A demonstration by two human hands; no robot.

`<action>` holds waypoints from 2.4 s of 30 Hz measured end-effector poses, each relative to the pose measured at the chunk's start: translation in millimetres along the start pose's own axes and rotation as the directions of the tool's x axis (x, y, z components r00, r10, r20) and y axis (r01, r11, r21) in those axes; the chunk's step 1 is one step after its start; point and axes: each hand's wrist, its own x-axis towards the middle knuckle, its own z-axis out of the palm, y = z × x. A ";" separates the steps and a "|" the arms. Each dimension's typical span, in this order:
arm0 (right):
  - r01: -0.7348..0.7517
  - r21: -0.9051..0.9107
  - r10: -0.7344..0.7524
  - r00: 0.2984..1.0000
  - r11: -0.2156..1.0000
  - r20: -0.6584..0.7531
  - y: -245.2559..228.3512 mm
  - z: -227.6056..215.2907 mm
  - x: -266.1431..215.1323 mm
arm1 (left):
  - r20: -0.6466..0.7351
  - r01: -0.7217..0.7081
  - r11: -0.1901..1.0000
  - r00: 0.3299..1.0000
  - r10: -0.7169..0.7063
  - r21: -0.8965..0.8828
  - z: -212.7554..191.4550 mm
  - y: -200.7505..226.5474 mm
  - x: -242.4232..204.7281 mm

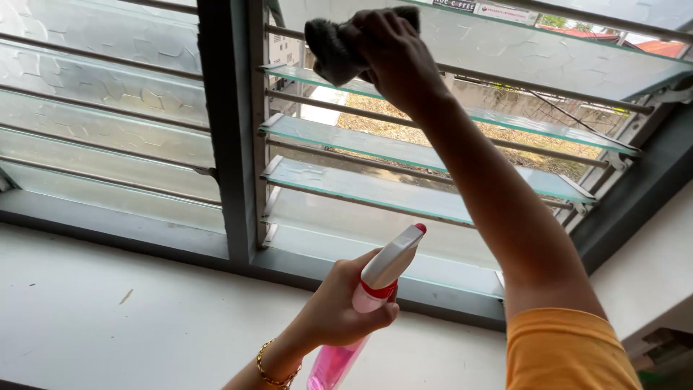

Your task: Wiping glass window louvers with a cleaning spray and a cloth.

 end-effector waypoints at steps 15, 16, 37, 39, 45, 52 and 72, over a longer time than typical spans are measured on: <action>-0.341 -0.374 0.483 0.776 0.862 0.405 166.2 -138.5 -207.5 | 0.154 -0.081 0.993 0.984 0.093 -0.081 -74.3 -20.1 39.7; -0.294 -0.383 0.454 0.770 0.876 0.447 170.3 -132.2 -202.6 | 0.162 -0.106 0.991 0.980 0.118 -0.083 -80.3 -21.4 37.7; -0.072 0.140 0.046 0.982 0.987 0.182 -40.1 125.2 85.5 | 0.111 -0.029 0.999 0.993 0.033 -0.042 -203.1 -40.5 -20.8; -0.107 0.333 0.030 0.973 0.937 0.229 -42.4 135.0 102.5 | 0.120 -0.029 0.998 0.992 0.034 -0.047 -209.5 -46.6 -14.0; -0.040 -0.136 0.065 0.980 0.990 0.186 -40.2 156.3 94.4 | 0.133 -0.055 0.997 0.989 0.061 -0.047 -194.6 -38.9 23.1; -0.202 -0.230 0.275 0.893 0.952 0.356 39.9 33.3 -36.6 | 0.125 -0.080 0.997 0.989 0.082 -0.024 -186.1 -27.2 23.8; -0.260 0.038 0.221 0.883 0.965 0.415 69.5 32.6 -44.8 | 0.114 0.155 0.988 0.982 -0.152 -0.019 -127.4 -10.3 31.0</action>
